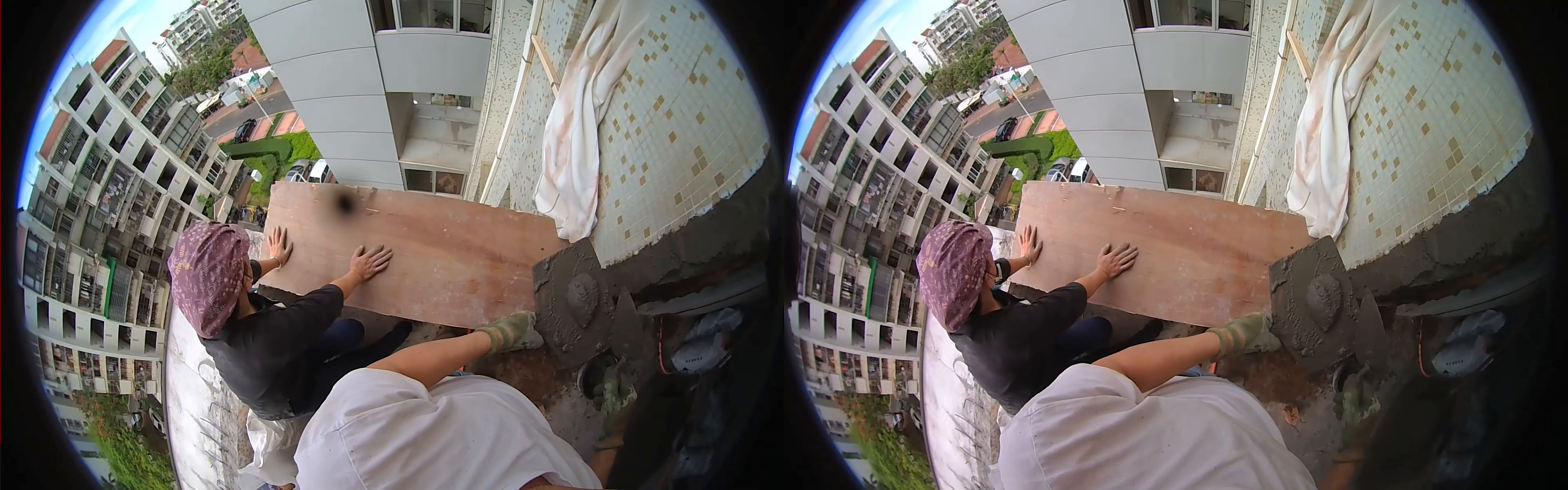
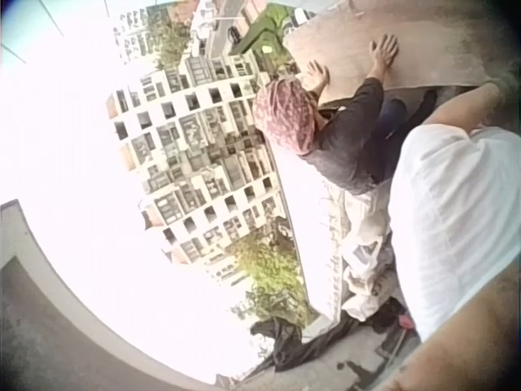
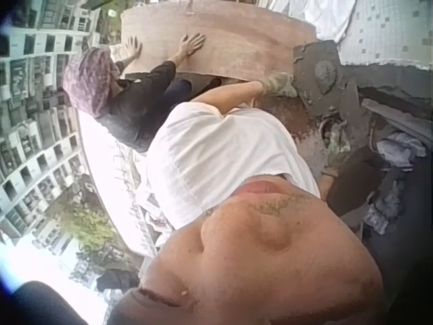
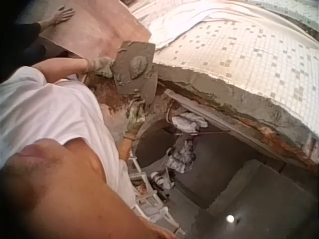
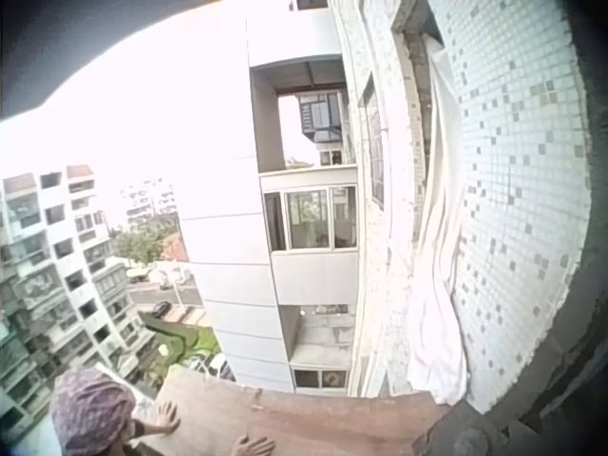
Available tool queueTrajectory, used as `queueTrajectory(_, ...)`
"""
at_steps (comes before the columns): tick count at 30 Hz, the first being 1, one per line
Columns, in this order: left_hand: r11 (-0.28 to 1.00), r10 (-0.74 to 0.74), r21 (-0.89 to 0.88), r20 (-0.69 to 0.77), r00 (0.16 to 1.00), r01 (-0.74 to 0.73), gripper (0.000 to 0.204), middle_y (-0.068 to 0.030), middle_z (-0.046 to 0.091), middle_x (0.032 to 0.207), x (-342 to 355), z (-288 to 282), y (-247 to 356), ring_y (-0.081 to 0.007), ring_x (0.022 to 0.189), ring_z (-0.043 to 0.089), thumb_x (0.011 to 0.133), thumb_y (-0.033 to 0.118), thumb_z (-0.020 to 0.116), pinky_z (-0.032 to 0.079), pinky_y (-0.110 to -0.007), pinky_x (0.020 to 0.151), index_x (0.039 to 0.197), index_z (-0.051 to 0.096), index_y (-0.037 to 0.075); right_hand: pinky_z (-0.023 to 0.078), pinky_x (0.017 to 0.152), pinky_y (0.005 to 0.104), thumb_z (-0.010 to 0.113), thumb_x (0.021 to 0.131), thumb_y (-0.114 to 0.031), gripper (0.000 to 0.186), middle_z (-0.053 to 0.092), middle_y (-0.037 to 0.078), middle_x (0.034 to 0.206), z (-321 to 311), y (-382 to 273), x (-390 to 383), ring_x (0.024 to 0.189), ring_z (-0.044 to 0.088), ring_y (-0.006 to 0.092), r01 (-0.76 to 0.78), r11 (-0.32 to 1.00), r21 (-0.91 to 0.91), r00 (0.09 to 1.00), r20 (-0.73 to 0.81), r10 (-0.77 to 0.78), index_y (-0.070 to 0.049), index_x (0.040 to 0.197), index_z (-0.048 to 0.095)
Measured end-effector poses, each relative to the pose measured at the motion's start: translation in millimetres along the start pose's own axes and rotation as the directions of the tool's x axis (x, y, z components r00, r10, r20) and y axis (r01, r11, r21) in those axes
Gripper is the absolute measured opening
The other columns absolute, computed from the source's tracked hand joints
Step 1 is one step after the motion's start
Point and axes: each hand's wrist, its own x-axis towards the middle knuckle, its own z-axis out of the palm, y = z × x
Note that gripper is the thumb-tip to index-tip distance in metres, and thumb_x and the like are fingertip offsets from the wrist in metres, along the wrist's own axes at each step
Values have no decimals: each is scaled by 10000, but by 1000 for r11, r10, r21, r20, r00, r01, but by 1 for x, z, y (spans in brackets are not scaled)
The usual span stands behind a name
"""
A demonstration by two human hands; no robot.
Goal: Applying mortar to a brick wall using a trowel and a hawk during a renovation.
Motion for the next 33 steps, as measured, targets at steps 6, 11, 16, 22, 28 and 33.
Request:
queueTrajectory(6,997,24,77,-21,1000,-22,432,-198,717,1069,-17,-7,21,-307,1023,675,754,224,689,488,-381,907,1142,700,33,401,467,238,646,951,-240,190,605,24,692,-3,-1,1,513,522,90,-15,1000,-3,1000,-6,15,-67,1029,658)
queueTrajectory(11,995,42,96,-41,998,-38,407,-233,696,1100,-11,-5,11,-352,1064,663,760,212,671,490,-390,911,1122,702,28,402,466,239,643,951,-231,183,605,23,693,5,-14,2,513,525,89,-36,999,1,999,9,36,-67,1032,657)
queueTrajectory(16,996,62,69,-22,998,-60,419,-248,689,1103,-5,-4,11,-370,1084,655,748,214,683,489,-396,913,1114,698,12,409,466,244,639,954,-231,192,609,29,695,0,-9,6,511,529,97,-3,1000,20,1000,26,3,-62,1044,653)
queueTrajectory(22,996,85,-26,-36,996,-86,447,-229,700,1103,16,4,-11,-336,1091,661,726,245,720,487,-399,919,1098,700,-2,418,473,249,640,954,-243,212,612,38,699,7,-19,3,515,534,102,-55,998,-5,999,1,55,-59,1060,647)
queueTrajectory(28,994,111,10,-69,991,-110,462,-169,720,1087,25,7,-22,-284,1030,664,752,213,710,488,-377,909,1182,691,46,412,478,254,641,957,-281,232,605,39,694,5,-12,8,522,524,104,-19,999,-26,1000,-4,19,-63,1036,643)
queueTrajectory(33,996,93,-2,-29,995,-93,460,-162,721,1092,27,6,-22,-266,1016,662,754,210,717,488,-372,904,1182,690,42,408,476,254,651,953,-287,237,604,37,690,8,-16,6,515,516,102,-15,999,-30,1000,-11,15,-61,1026,648)
